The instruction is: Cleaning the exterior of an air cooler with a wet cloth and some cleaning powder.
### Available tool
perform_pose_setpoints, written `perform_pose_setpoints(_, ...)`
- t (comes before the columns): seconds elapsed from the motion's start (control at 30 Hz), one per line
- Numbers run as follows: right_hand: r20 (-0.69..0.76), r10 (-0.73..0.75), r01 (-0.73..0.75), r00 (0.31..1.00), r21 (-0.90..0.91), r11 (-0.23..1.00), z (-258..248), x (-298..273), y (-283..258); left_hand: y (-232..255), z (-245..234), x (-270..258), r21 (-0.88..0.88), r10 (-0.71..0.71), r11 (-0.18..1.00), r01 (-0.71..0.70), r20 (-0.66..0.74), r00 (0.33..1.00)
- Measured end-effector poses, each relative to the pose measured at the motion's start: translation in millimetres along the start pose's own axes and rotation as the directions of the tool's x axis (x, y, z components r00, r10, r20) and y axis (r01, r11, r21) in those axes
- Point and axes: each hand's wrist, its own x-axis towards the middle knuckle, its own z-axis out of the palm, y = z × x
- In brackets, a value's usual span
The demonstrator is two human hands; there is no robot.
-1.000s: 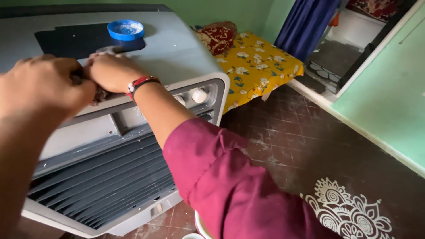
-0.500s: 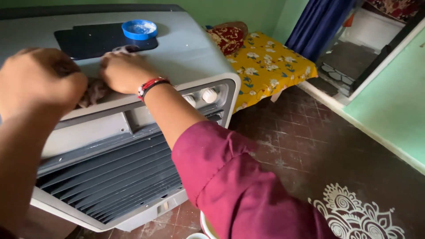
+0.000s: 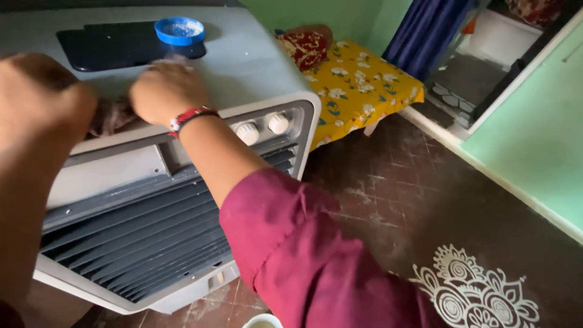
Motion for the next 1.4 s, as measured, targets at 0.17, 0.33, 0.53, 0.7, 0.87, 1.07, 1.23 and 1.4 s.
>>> perform_pose_setpoints(0.17,-0.213,-0.344,0.392,0.914,0.254,0.884,-20,-34,-7,-1,1,-2,0.183,0.156,0.972,-0.145,-0.045,0.987)
perform_pose_setpoints(0.33,-0.249,-0.128,0.181,0.96,0.204,0.962,-42,-72,-12,-19,1,-15,0.342,0.266,0.911,-0.228,-0.068,0.962)
perform_pose_setpoints(0.53,-0.206,-0.067,0.061,0.976,-0.034,0.998,5,-13,-28,5,-21,-3,0.593,0.125,0.801,-0.079,-0.037,0.991)
perform_pose_setpoints(0.7,-0.215,-0.224,0.287,0.951,0.332,0.899,-16,-24,-36,-44,10,10,0.194,-0.138,0.976,0.104,0.175,0.975)
perform_pose_setpoints(0.87,-0.179,-0.011,0.06,0.984,0.27,0.961,-43,-57,-52,-11,-9,8,0.261,-0.185,0.953,0.151,0.108,0.977)
perform_pose_setpoints(1.07,-0.416,-0.084,0.108,0.905,0.034,0.994,85,34,-42,-35,-16,-6,0.623,0.137,0.781,-0.055,-0.085,0.987)
perform_pose_setpoints(1.23,-0.017,-0.113,0.111,0.993,0.371,0.922,-39,-31,-66,-71,-24,-14,0.293,-0.082,0.952,0.083,-0.015,0.997)
perform_pose_setpoints(1.4,-0.055,-0.129,0.14,0.99,0.338,0.931,-51,-51,-59,-44,-53,-20,0.282,-0.079,0.956,0.078,-0.01,0.997)
